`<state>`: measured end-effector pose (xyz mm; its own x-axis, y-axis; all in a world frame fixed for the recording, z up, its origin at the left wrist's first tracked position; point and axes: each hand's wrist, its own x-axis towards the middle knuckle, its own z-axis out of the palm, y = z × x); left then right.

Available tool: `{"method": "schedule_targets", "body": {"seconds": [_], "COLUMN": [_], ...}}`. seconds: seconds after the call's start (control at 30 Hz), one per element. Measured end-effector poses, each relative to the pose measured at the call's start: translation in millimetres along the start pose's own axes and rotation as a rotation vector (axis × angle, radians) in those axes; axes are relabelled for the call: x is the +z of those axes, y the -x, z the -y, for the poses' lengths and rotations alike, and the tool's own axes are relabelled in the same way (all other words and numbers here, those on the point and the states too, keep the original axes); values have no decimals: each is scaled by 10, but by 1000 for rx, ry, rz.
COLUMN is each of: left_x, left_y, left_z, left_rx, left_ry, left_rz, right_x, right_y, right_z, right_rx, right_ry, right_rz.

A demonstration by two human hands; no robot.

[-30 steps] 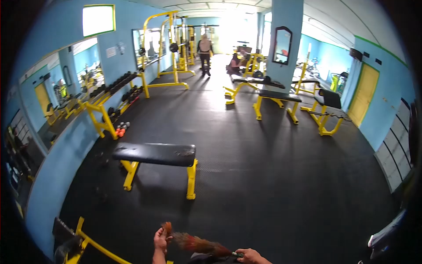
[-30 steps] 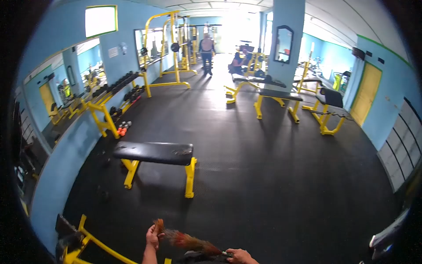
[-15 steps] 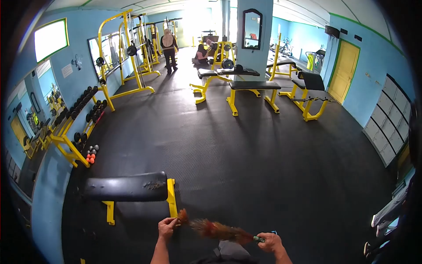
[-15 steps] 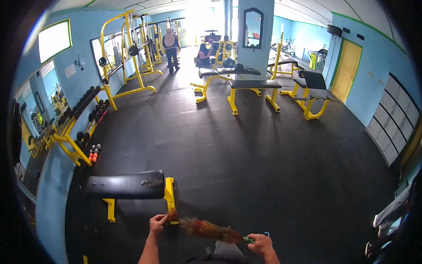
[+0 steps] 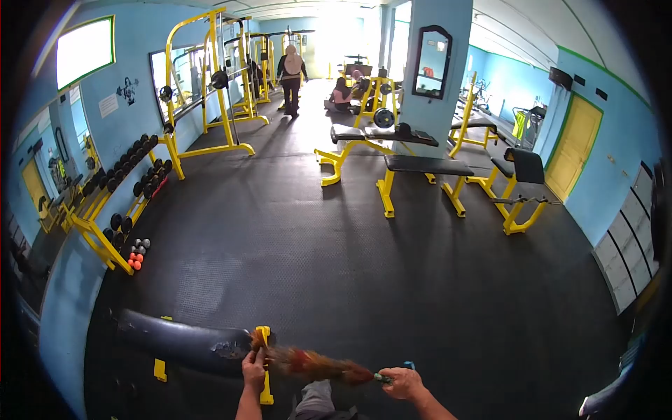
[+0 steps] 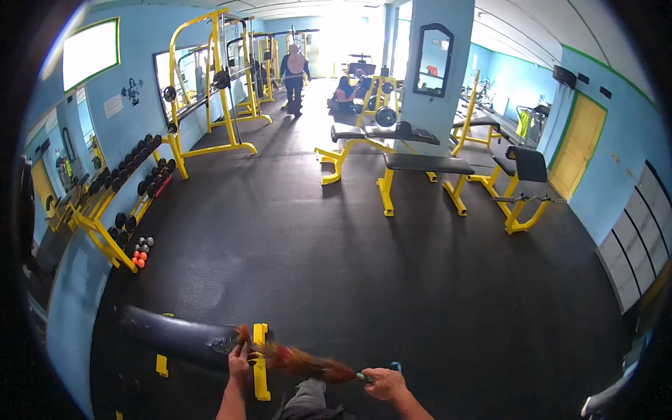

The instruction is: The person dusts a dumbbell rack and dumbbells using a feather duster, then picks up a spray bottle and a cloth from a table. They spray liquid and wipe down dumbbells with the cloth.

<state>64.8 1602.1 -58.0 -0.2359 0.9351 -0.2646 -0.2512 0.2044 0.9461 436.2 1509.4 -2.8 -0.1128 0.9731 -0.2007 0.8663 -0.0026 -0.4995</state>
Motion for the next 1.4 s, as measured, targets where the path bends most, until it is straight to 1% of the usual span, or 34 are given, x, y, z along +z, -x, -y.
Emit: {"method": "schedule_targets", "body": {"seconds": [0.07,0.17,0.2,0.23,0.3,0.33,0.4,0.43,0.47,0.53,0.57,0.6,0.63,0.67,0.7,0.73,0.77,0.83,0.87,0.9,0.93,0.97,1.03,1.07,1.1,1.13,1.17,1.23,1.3,1.37,1.4], "left_x": [-61,10,-12,102,148,246,429,455,483,604,571,544,542,589,674,754,749,699,743,772,808,905,1075,1070,1051,1020,984,886,773,576,472], "left_y": [-374,-1167,-1412,-1547,-2008,-2196,-2449,-2619,-2842,-3063,-3225,-3430,-3623,-3708,-3737,-3823,-3955,-4291,-4434,-4531,-4673,-4813,-4973,-5068,-5180,-5269,-5372,-5591,-5875,-6162,-6364], "left_z": [146,290,239,0,-176,-379,-891,-984,-1086,-1465,-1450,-1360,-1298,-1318,-1351,-1344,-1214,-946,-939,-932,-1000,-1179,-1459,-1535,-1591,-1593,-1603,-1618,-1549,-1467,-1443], "left_rx": [-35,234,131,177,318,312,417,427,445,453,450,465,475,470,313,159,156,111,119,13,-91,-87,15,-7,51,112,98,69,53,38,7], "left_ry": [-27,-132,-130,-162,-339,-332,-523,-494,-466,-627,-635,-746,-852,-848,-752,-655,-656,-562,-557,-582,-601,-587,-629,-607,-680,-755,-733,-724,-657,-586,-554], "left_rz": [1,-236,-252,-286,-314,-338,-347,-361,-388,-407,-467,-395,-311,-342,-310,-269,-274,-349,-368,-427,-492,-527,-709,-753,-694,-630,-664,-483,-542,-580,-625], "right_x": [-24,120,74,39,-259,-308,-275,-539,-533,-520,-532,-510,-410,-306,-245,-315,-363,-555,-689,-832,-987,-1101,-1246,-1332,-1415,-1553,-1545,-1479,-1279,-913,-912], "right_y": [-422,-1000,-1212,-1427,-1832,-2103,-2568,-2748,-3004,-3534,-3763,-4001,-4239,-4424,-4605,-4800,-4976,-5518,-5797,-5999,-6219,-6480,-7019,-7298,-7590,-7820,-8067,-8555,-9012,-9413,-9440], "right_z": [-70,-185,-125,-63,227,232,248,515,475,378,344,308,230,124,50,149,195,300,398,520,675,803,918,1006,1118,1296,1368,1524,1664,1709,1906], "right_rx": [71,3,73,136,-17,-31,-137,-19,-35,-118,-114,-102,-139,-257,-361,-248,-252,-151,-115,-135,-162,-194,-253,-278,-304,-289,-314,-483,-517,-327,-363], "right_ry": [-26,-77,-29,3,-291,-279,6,75,60,47,52,59,64,13,-42,-66,-67,-151,-162,-157,-65,28,15,41,70,80,107,314,338,129,123], "right_rz": [78,67,156,212,175,193,-15,71,74,108,92,69,84,13,-57,-42,-37,145,278,287,293,299,387,413,435,527,544,363,349,377,362]}}
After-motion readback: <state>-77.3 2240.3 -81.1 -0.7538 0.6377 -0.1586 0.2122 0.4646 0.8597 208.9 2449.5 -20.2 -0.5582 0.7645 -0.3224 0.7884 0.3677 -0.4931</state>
